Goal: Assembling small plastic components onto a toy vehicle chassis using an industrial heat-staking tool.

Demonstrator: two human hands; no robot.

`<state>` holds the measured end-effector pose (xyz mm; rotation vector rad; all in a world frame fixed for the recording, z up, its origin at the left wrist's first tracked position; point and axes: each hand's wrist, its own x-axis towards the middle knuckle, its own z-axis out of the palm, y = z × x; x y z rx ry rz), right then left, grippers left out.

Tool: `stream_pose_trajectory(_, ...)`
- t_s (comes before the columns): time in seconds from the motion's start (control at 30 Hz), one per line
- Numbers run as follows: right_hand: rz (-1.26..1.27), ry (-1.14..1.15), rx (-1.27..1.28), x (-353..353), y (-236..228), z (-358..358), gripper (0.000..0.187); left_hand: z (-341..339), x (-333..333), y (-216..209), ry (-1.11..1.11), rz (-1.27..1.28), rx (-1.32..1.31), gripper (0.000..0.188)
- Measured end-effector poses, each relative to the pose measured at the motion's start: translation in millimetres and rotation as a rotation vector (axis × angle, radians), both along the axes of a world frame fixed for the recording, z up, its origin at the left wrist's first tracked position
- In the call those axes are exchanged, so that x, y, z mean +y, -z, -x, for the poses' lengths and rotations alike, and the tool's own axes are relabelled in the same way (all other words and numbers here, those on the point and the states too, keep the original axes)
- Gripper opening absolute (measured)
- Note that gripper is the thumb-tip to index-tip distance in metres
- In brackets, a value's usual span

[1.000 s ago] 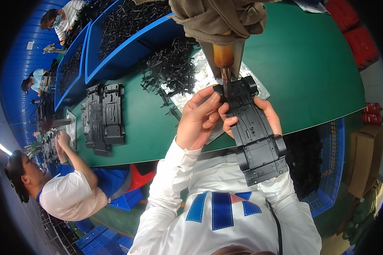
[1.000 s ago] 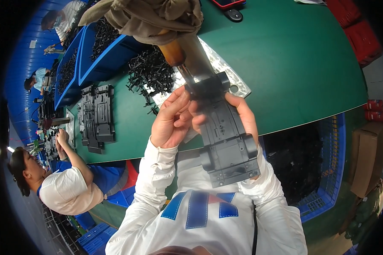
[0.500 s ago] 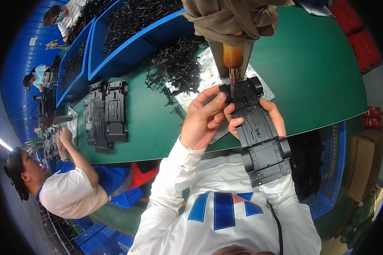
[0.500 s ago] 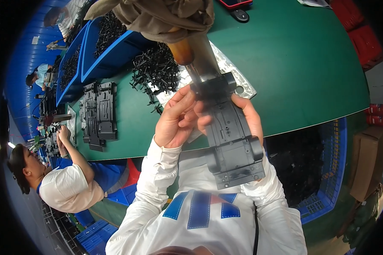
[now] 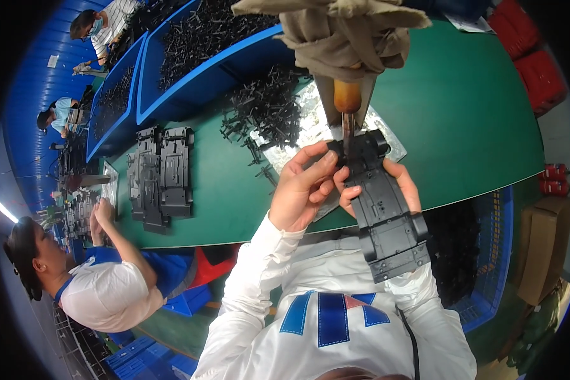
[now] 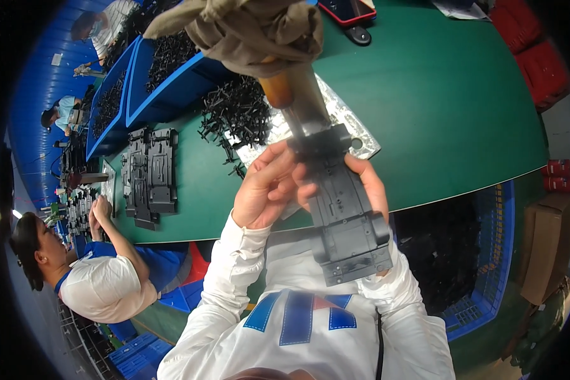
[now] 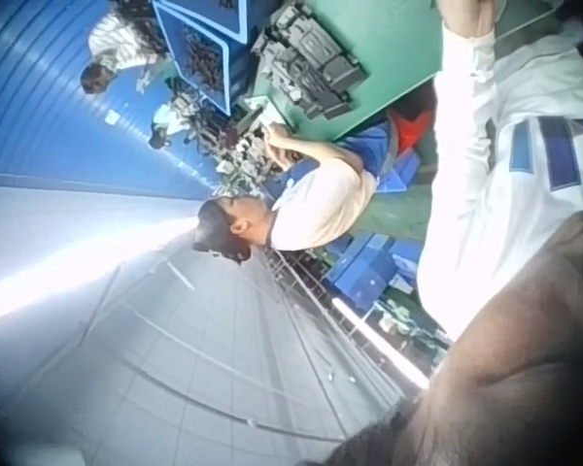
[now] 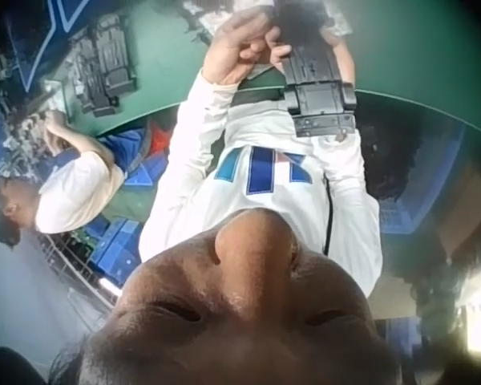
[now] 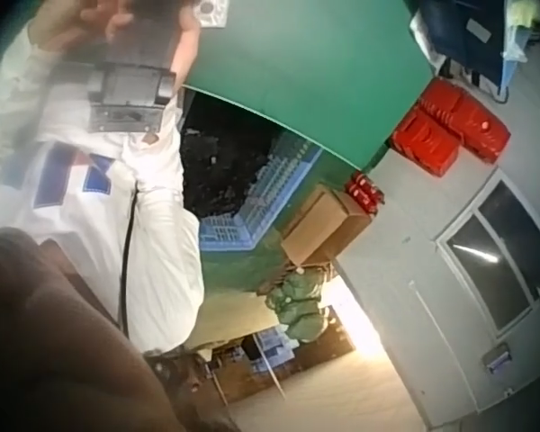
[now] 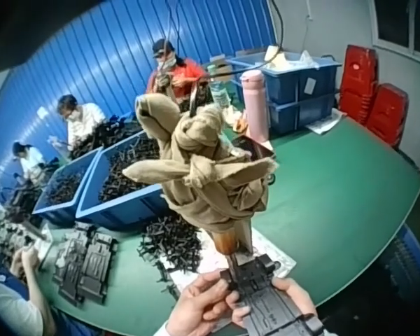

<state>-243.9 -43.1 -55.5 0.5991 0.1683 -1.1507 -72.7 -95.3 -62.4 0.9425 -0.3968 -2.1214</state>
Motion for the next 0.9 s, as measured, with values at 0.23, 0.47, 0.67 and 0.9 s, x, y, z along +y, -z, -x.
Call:
stream_pose_trajectory(0.23,0.047,-0.015,0.031,15.6,3.9,-6.2,0.052,-4.1,15.4,-4.4,-0.004,0.000,-0.073,0.035)
stream_pose_trajectory(0.47,0.123,-0.046,0.055,23.3,7.4,-7.7,0.053,-6.9,23.0,-5.1,-0.039,0.022,-0.087,0.039)
stream_pose_trajectory(0.67,0.173,-0.075,0.134,30.4,10.4,-12.6,0.052,-14.2,31.6,-6.7,-0.055,0.036,-0.139,0.042)
stream_pose_trajectory(0.9,0.164,-0.095,0.063,37.6,7.3,-22.0,0.053,-22.3,43.5,-4.1,-0.084,0.051,-0.091,0.042)
